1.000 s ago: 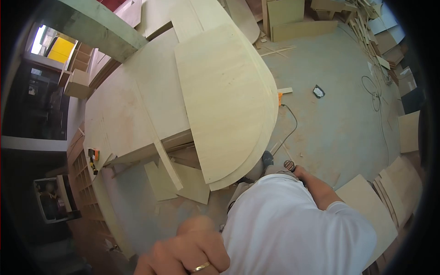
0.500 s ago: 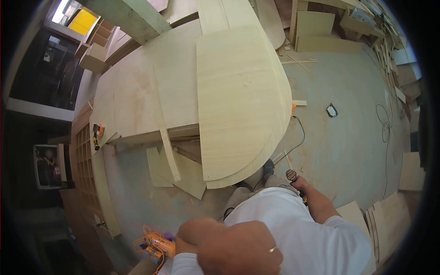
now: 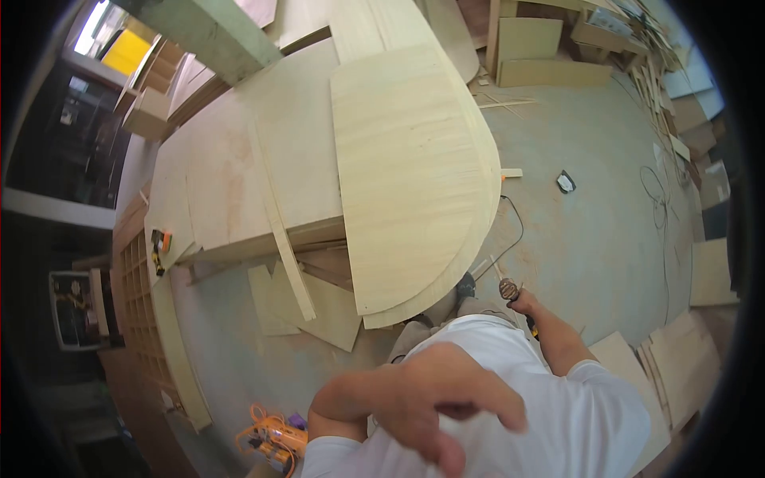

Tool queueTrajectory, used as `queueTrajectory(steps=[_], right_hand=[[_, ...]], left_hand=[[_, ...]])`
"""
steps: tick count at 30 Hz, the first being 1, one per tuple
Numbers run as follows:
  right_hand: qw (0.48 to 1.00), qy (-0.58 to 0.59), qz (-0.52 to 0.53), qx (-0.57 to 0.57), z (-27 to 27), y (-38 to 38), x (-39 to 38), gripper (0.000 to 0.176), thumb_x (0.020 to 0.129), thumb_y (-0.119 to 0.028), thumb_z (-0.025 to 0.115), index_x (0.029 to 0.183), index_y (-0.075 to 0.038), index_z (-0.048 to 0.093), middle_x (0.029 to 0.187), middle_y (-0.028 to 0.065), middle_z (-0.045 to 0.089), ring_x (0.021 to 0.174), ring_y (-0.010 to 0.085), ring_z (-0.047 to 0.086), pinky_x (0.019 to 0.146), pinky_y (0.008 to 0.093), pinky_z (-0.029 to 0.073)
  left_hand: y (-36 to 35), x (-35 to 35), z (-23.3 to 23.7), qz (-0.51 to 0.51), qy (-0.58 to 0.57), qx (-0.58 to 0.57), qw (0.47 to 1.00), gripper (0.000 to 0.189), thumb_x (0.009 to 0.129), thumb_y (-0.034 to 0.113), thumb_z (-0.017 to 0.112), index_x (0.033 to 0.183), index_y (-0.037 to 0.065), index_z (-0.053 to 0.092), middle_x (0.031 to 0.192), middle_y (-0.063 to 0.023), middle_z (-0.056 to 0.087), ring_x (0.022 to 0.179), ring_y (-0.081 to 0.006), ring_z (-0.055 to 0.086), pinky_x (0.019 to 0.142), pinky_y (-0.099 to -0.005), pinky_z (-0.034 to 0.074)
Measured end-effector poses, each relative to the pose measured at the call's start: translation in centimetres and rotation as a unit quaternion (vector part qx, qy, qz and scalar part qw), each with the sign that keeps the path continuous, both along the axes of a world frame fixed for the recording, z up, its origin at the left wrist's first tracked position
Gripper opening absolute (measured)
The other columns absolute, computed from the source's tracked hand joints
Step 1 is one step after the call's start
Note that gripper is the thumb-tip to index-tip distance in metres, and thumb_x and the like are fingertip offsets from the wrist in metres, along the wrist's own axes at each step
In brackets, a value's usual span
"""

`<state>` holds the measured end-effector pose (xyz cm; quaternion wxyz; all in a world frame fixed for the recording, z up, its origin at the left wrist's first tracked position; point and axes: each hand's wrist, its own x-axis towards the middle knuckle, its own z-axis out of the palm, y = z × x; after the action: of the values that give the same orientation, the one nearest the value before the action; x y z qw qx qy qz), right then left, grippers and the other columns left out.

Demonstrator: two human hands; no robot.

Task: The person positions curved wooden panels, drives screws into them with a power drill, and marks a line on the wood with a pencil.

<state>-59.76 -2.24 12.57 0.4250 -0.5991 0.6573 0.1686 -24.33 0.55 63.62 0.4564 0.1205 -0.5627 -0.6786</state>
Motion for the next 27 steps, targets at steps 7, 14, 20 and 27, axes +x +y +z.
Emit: queueTrajectory(steps=[7, 14, 20, 27], right_hand=[[0.997, -0.021, -0.066, 0.026, 0.6, 4.3, 4.0, 0.057, 0.064, -0.040, 0.076, 0.099, 0.005, 0.068, 0.102, 0.0280, 0.066, 0.098, 0.0389, 0.065, 0.083, 0.0417, 0.052], [0.966, -0.052, -0.248, 0.044, -3.3, 7.8, 2.3, 0.054, 0.064, -0.037, 0.077, 0.100, 0.002, 0.069, 0.098, 0.0203, 0.069, 0.091, 0.0288, 0.067, 0.080, 0.0381, 0.052], [0.971, -0.013, -0.227, 0.070, 0.4, 8.9, 2.8, 0.057, 0.064, -0.041, 0.074, 0.101, 0.003, 0.069, 0.104, 0.0242, 0.067, 0.098, 0.0336, 0.066, 0.083, 0.0388, 0.052], [0.973, -0.024, -0.222, 0.057, 0.2, 9.6, 2.8, 0.057, 0.064, -0.039, 0.075, 0.101, 0.004, 0.068, 0.106, 0.0266, 0.066, 0.099, 0.0351, 0.066, 0.084, 0.0393, 0.051]], left_hand=[[2.6, 6.7, -23.6, 0.289, -0.363, 0.279, 0.841, 0.042, 0.093, 0.040, 0.057, 0.085, 0.000, 0.067, 0.065, -0.0014, 0.056, 0.061, -0.0097, 0.049, 0.055, -0.0274, 0.039], [11.9, 13.2, -42.5, 0.129, -0.638, 0.291, 0.701, 0.042, 0.088, 0.039, 0.056, 0.087, 0.000, 0.071, 0.083, -0.0188, 0.070, 0.078, -0.0257, 0.067, 0.073, -0.0368, 0.050], [18.6, 15.4, -51.1, 0.234, -0.577, 0.408, 0.667, 0.042, 0.086, 0.036, 0.057, 0.090, -0.004, 0.071, 0.083, -0.0159, 0.071, 0.078, -0.0231, 0.067, 0.074, -0.0370, 0.050], [18.6, 14.1, -49.8, 0.209, -0.560, 0.461, 0.656, 0.042, 0.084, 0.038, 0.058, 0.092, -0.002, 0.071, 0.084, -0.0174, 0.069, 0.080, -0.0239, 0.065, 0.074, -0.0378, 0.049]])
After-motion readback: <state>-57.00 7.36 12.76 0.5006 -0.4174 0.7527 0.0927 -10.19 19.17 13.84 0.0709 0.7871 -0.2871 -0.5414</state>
